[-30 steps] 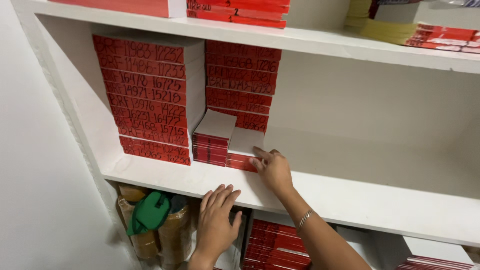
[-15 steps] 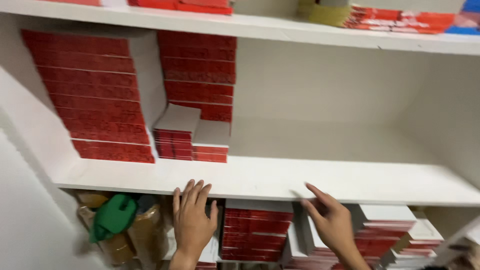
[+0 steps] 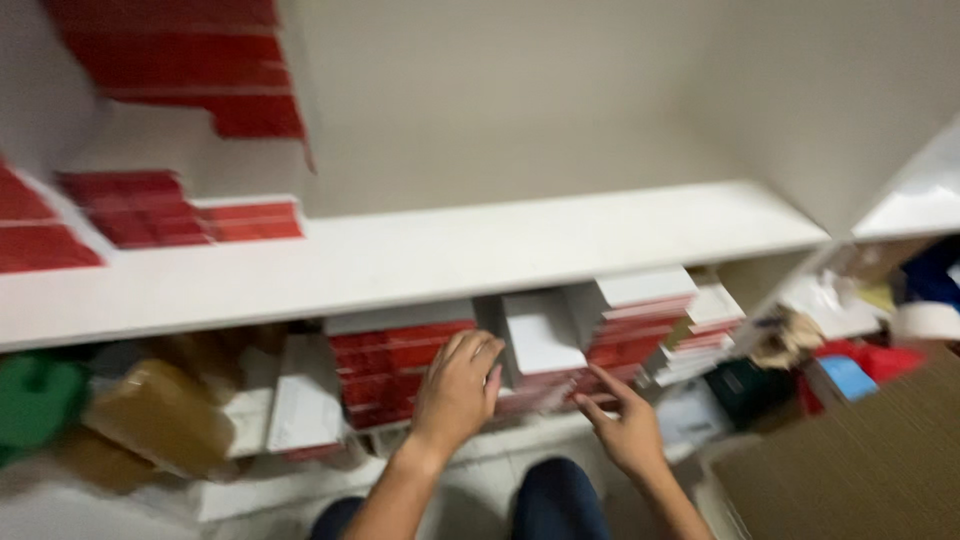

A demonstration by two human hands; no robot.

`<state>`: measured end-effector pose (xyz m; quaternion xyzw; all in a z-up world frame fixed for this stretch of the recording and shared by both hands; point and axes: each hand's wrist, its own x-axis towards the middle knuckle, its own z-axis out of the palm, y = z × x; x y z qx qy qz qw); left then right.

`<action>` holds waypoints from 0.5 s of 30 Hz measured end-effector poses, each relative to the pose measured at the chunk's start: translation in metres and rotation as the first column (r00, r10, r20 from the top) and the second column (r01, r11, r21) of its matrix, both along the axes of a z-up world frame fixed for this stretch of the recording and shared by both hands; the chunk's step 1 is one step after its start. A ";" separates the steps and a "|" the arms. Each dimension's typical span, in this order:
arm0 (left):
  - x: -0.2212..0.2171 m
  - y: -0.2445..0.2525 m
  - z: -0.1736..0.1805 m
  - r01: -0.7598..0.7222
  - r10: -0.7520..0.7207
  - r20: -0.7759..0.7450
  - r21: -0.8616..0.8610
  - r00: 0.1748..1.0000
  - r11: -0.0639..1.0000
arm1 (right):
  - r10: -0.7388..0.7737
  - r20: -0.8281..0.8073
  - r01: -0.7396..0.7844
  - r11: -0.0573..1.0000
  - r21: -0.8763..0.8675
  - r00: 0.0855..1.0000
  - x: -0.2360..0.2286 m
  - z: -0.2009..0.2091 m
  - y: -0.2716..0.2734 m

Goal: The person sits on the floor and organizes stacks of red and white papers on a white shelf. They pick up individual papers, flip through them, and place them back into neat piles on the shelf.

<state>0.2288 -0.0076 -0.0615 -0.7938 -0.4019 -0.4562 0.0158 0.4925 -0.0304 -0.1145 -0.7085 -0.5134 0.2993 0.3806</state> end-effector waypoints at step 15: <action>0.072 0.019 -0.041 -0.122 0.060 -0.152 -0.443 0.986 0.888 | 0.109 -0.111 -0.109 0.994 0.010 0.988 -0.004 0.018 -0.005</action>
